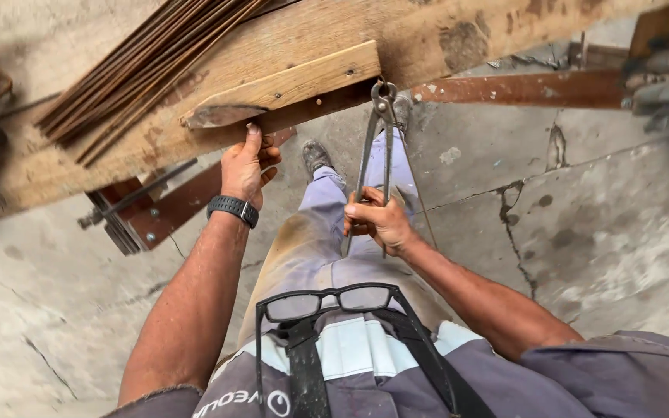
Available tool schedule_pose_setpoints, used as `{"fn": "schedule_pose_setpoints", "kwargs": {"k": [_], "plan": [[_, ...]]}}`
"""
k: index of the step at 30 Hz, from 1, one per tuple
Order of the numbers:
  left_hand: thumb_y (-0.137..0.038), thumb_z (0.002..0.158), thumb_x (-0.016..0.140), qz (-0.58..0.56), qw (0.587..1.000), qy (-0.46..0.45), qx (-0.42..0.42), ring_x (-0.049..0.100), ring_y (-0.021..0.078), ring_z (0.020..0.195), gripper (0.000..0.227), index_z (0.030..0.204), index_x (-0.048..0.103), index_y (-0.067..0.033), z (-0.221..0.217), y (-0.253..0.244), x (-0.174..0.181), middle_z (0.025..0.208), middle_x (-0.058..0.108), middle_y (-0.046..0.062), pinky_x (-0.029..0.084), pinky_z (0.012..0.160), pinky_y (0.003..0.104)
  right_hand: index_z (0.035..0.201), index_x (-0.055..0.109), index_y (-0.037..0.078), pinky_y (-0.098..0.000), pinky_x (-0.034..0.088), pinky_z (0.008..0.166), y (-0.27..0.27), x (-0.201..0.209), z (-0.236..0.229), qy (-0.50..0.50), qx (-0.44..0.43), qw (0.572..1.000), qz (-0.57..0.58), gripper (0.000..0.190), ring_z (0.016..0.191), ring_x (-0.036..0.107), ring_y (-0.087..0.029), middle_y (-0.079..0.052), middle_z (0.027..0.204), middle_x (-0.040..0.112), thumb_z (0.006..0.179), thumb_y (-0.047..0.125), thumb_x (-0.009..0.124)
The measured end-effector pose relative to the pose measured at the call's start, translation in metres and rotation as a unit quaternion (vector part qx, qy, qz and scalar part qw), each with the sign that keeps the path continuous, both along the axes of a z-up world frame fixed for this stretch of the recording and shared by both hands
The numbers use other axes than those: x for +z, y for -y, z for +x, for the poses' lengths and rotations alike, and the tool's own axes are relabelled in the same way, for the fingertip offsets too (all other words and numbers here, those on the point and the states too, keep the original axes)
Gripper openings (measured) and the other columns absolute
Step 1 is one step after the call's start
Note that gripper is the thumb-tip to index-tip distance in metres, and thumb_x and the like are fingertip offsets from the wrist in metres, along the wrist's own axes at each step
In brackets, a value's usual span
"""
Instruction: Bending thin rebar rods into rectangular stirrups using a manual jig and pliers.
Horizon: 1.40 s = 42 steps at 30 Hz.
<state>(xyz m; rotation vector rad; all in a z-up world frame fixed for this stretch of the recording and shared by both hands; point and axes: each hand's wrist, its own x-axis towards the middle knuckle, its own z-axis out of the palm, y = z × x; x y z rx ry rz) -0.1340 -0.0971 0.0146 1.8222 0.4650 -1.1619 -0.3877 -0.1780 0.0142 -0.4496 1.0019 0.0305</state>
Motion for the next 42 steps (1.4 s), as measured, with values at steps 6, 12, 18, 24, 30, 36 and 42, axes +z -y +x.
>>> {"fn": "schedule_pose_setpoints", "kwargs": {"k": [6, 12, 18, 24, 30, 36, 42], "plan": [[-0.057, 0.095, 0.060, -0.023, 1.000, -0.003, -0.005, 0.071, 0.0129, 0.070, 0.040, 0.092, 0.066, -0.0172, 0.001, -0.002, 0.005, 0.072, 0.073, -0.001, 0.051, 0.074, 0.033, 0.097, 0.062, 0.006, -0.0385, 0.064, 0.060, -0.017, 0.019, 0.033, -0.001, -0.064, 0.998, -0.012, 0.024, 0.064, 0.074, -0.025, -0.012, 0.070, 0.067, 0.080, 0.010, 0.079], [-0.057, 0.096, 0.058, -0.036, 0.999, -0.011, -0.020, 0.071, 0.0144, 0.073, 0.042, 0.096, 0.067, -0.0157, 0.004, -0.005, -0.004, 0.075, 0.074, -0.001, 0.046, 0.079, 0.038, 0.096, 0.063, 0.007, -0.0378, 0.064, 0.060, -0.030, 0.012, 0.046, 0.003, -0.103, 0.994, -0.024, 0.022, 0.064, 0.074, -0.025, -0.011, 0.070, 0.068, 0.081, 0.009, 0.079], [-0.061, 0.095, 0.057, -0.030, 0.999, -0.012, -0.030, 0.071, 0.0134, 0.074, 0.046, 0.097, 0.067, -0.0166, 0.004, -0.005, -0.003, 0.077, 0.074, -0.002, 0.043, 0.081, 0.039, 0.095, 0.063, 0.008, -0.0370, 0.063, 0.061, -0.039, 0.009, 0.058, 0.001, -0.129, 0.991, -0.026, 0.021, 0.064, 0.074, -0.024, -0.011, 0.068, 0.067, 0.081, 0.010, 0.078], [-0.059, 0.095, 0.057, -0.031, 0.999, -0.005, -0.010, 0.072, 0.0143, 0.072, 0.044, 0.097, 0.066, -0.0163, -0.002, -0.004, 0.006, 0.076, 0.074, -0.001, 0.043, 0.079, 0.039, 0.095, 0.063, 0.008, -0.0379, 0.064, 0.061, -0.041, 0.008, 0.052, -0.005, -0.130, 0.991, -0.035, 0.022, 0.064, 0.074, -0.025, -0.012, 0.069, 0.068, 0.080, 0.010, 0.079], [-0.057, 0.095, 0.058, -0.039, 0.999, -0.007, 0.008, 0.072, 0.0142, 0.070, 0.042, 0.097, 0.065, -0.0157, -0.002, -0.002, -0.001, 0.075, 0.074, -0.002, 0.043, 0.076, 0.037, 0.127, 0.059, 0.003, -0.0422, 0.061, 0.082, -0.012, 0.049, 0.016, 0.082, -0.069, 0.993, -0.046, 0.038, 0.087, 0.076, -0.025, -0.017, 0.093, 0.075, 0.096, 0.024, 0.063], [-0.059, 0.095, 0.058, -0.040, 0.999, -0.003, 0.010, 0.072, 0.0127, 0.070, 0.041, 0.094, 0.066, -0.0187, -0.001, -0.003, -0.005, 0.075, 0.075, -0.004, 0.042, 0.075, 0.036, 0.114, 0.066, 0.002, -0.0394, 0.063, 0.070, 0.018, 0.053, -0.057, -0.035, -0.050, 0.983, -0.173, 0.028, 0.071, 0.075, -0.027, -0.016, 0.075, 0.069, 0.100, 0.024, 0.059], [-0.060, 0.093, 0.058, -0.057, 0.998, -0.007, 0.019, 0.072, 0.0114, 0.069, 0.042, 0.096, 0.066, -0.0185, -0.004, -0.003, 0.001, 0.076, 0.075, -0.004, 0.042, 0.074, 0.035, 0.117, 0.065, 0.003, -0.0353, 0.058, 0.089, 0.040, 0.014, -0.053, -0.087, -0.048, 0.933, -0.347, 0.022, 0.098, 0.070, -0.020, -0.015, 0.107, 0.072, 0.104, 0.019, 0.058]]}}
